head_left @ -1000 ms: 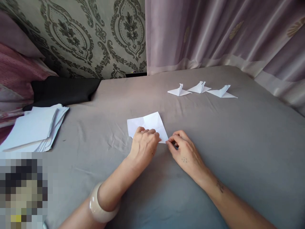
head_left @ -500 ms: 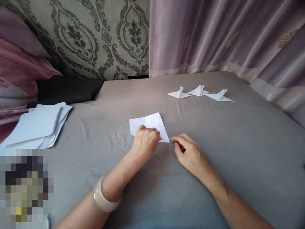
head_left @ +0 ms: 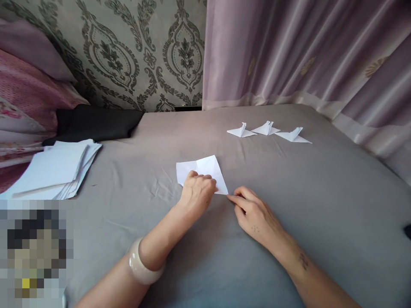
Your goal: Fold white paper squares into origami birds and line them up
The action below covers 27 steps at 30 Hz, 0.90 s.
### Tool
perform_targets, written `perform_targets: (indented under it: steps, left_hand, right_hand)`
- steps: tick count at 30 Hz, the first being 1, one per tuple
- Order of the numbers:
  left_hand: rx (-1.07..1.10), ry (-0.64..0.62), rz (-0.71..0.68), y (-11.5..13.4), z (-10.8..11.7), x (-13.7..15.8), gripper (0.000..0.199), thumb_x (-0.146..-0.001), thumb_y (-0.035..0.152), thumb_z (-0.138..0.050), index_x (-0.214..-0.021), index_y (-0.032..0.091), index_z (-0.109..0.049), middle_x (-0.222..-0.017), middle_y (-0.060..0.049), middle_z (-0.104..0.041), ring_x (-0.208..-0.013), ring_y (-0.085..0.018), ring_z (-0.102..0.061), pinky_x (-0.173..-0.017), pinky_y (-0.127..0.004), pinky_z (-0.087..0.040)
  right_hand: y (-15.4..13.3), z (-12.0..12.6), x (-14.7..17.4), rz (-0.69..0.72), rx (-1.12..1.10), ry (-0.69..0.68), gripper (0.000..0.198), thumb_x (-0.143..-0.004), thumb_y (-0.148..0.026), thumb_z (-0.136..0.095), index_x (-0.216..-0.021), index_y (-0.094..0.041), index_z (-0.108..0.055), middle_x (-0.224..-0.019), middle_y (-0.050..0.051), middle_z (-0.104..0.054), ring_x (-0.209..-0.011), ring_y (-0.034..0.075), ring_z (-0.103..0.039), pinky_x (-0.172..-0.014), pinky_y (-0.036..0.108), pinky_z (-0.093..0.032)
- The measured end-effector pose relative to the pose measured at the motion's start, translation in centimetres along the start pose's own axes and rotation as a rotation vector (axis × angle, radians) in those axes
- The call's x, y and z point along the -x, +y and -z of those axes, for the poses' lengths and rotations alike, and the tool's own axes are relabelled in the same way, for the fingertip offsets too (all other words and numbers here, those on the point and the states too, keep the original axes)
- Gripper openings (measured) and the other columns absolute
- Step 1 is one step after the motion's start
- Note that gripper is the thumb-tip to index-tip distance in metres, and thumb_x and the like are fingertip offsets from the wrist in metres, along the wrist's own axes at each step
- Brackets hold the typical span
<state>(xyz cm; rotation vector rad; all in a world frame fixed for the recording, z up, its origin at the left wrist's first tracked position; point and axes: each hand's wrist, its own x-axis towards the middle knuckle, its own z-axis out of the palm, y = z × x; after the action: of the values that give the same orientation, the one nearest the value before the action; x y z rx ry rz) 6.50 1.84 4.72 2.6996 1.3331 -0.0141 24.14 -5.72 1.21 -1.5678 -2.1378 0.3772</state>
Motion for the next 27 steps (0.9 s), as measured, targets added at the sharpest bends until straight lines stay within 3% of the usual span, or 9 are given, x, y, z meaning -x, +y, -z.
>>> perform_targets:
  steps: [3,5,10,16,22,27]
  left_hand:
    - [0.006,0.0,-0.004,0.0,-0.2,-0.1,0.031,-0.095,0.025,-0.045,-0.074,0.014,-0.066,-0.076,-0.008,-0.069,-0.068,-0.022,-0.063,-0.073,-0.037,-0.034]
    - [0.007,-0.001,-0.007,0.1,-0.4,-0.1,0.029,-0.094,0.021,-0.045,-0.074,0.014,-0.065,-0.077,-0.008,-0.068,-0.069,-0.022,-0.063,-0.074,-0.037,-0.035]
    - [0.035,-0.001,-0.018,-0.4,-0.6,0.0,0.027,-0.093,0.022,-0.045,-0.077,0.015,-0.065,-0.08,-0.008,-0.069,-0.072,-0.021,-0.064,-0.075,-0.037,-0.036]
    - [0.248,-0.035,-0.052,-4.7,0.2,1.3,0.011,-0.085,0.022,-0.056,-0.091,0.019,-0.065,-0.093,-0.003,-0.071,-0.08,-0.018,-0.062,-0.083,-0.034,-0.037]
    - [0.409,-0.153,0.029,-6.5,2.3,1.4,0.013,-0.085,0.022,-0.056,-0.081,0.019,-0.068,-0.088,-0.003,-0.07,-0.08,-0.018,-0.059,-0.072,-0.027,-0.04]
    - [0.502,-0.188,-0.047,-7.5,2.2,1.2,0.016,-0.086,0.027,-0.057,-0.083,0.018,-0.07,-0.092,-0.005,-0.069,-0.083,-0.018,-0.058,-0.072,-0.026,-0.041]
  right_hand:
    - [-1.0,-0.6,-0.6,0.049,-0.108,0.167,0.039,-0.087,-0.001,-0.037,-0.108,-0.016,-0.067,-0.102,0.007,-0.066,-0.096,0.018,-0.061,-0.088,0.031,-0.051]
    - [-1.7,-1.2,-0.9,0.069,-0.161,0.199,0.041,-0.087,-0.001,-0.036,-0.113,-0.016,-0.064,-0.11,0.007,-0.066,-0.103,0.018,-0.061,-0.095,0.031,-0.049]
    - [-2.1,-2.2,-0.9,0.041,-0.076,0.063,0.043,-0.086,0.0,-0.035,-0.118,-0.016,-0.06,-0.116,0.009,-0.064,-0.109,0.022,-0.059,-0.097,0.037,-0.05]
    - [-2.2,-2.4,-0.5,0.061,0.047,0.029,0.04,-0.091,-0.005,-0.036,-0.124,-0.015,-0.056,-0.115,0.011,-0.063,-0.101,0.023,-0.06,-0.085,0.038,-0.055]
    - [-2.9,-2.3,-0.4,0.066,0.104,0.009,0.034,-0.096,-0.017,-0.039,-0.125,-0.012,-0.055,-0.115,0.013,-0.062,-0.099,0.024,-0.059,-0.082,0.039,-0.055]
    - [-3.1,-2.3,-0.4,0.044,0.115,-0.017,0.035,-0.096,-0.02,-0.039,-0.126,-0.012,-0.054,-0.115,0.013,-0.061,-0.098,0.024,-0.057,-0.08,0.039,-0.055]
